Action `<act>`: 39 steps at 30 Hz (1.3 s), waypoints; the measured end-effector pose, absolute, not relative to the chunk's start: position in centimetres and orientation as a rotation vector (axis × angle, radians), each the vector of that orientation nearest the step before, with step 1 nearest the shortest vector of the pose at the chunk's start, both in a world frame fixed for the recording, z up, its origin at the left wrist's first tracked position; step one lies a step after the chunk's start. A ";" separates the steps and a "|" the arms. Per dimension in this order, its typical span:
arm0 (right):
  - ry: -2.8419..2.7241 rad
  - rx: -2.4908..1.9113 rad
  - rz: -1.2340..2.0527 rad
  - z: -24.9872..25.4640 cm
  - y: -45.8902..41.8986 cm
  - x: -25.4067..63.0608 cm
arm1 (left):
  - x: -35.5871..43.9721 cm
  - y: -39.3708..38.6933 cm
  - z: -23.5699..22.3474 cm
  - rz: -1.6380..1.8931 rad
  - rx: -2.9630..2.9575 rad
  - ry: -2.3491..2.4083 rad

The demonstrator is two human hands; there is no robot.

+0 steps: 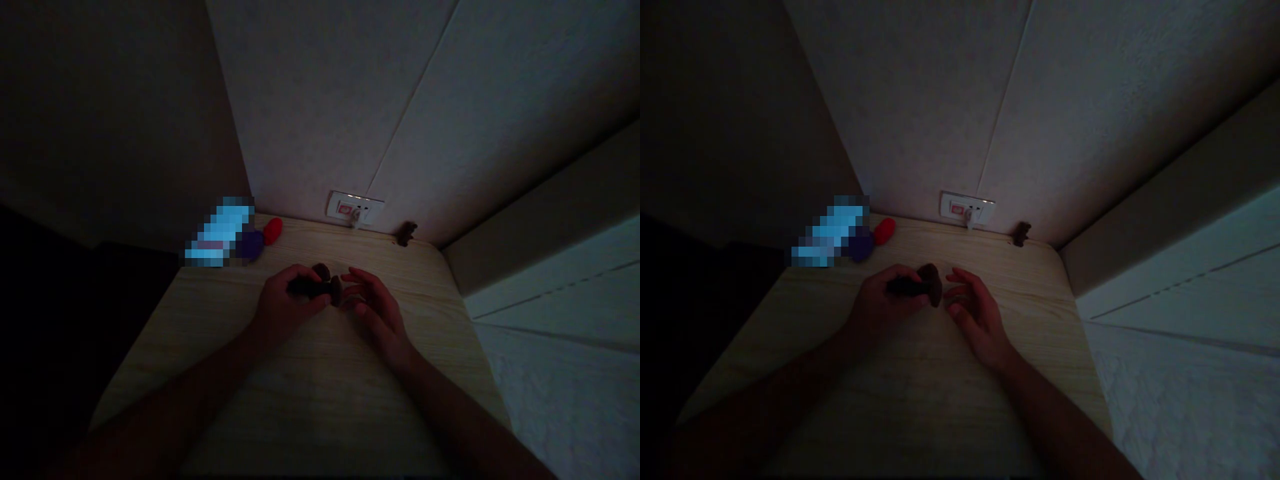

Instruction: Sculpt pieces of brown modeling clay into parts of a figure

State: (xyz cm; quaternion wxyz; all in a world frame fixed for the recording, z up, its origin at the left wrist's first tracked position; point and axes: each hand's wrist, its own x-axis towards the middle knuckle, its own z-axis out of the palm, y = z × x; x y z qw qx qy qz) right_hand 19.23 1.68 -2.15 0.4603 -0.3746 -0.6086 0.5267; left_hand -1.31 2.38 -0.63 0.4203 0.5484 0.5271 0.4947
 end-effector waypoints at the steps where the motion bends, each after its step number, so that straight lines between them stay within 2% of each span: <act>1: -1.505 -0.922 1.294 -2.1 1.7 19.2 | -1.3 2.4 -0.7 1.238 1.380 1.320; 14: -1.381 -0.952 1.284 -2.4 2.1 19.0 | -1.1 2.6 -0.9 1.266 1.122 1.119; 19: -1.285 -0.931 1.301 -2.8 2.7 18.6 | -1.0 2.6 -0.9 1.346 0.803 0.993; 23: -1.426 -0.946 1.339 -2.4 2.6 18.2 | -0.2 1.8 -0.4 1.281 0.583 0.817; 30: -1.361 -0.894 1.224 -2.4 2.4 17.2 | 1.0 0.8 -2.1 1.278 0.715 0.769; 34: -1.356 -0.938 1.102 -2.5 2.4 17.2 | 0.5 1.2 -2.9 1.300 0.904 0.894; 39: -1.458 -1.032 0.853 -2.5 2.3 17.8 | -0.9 1.2 -1.7 1.423 1.326 1.125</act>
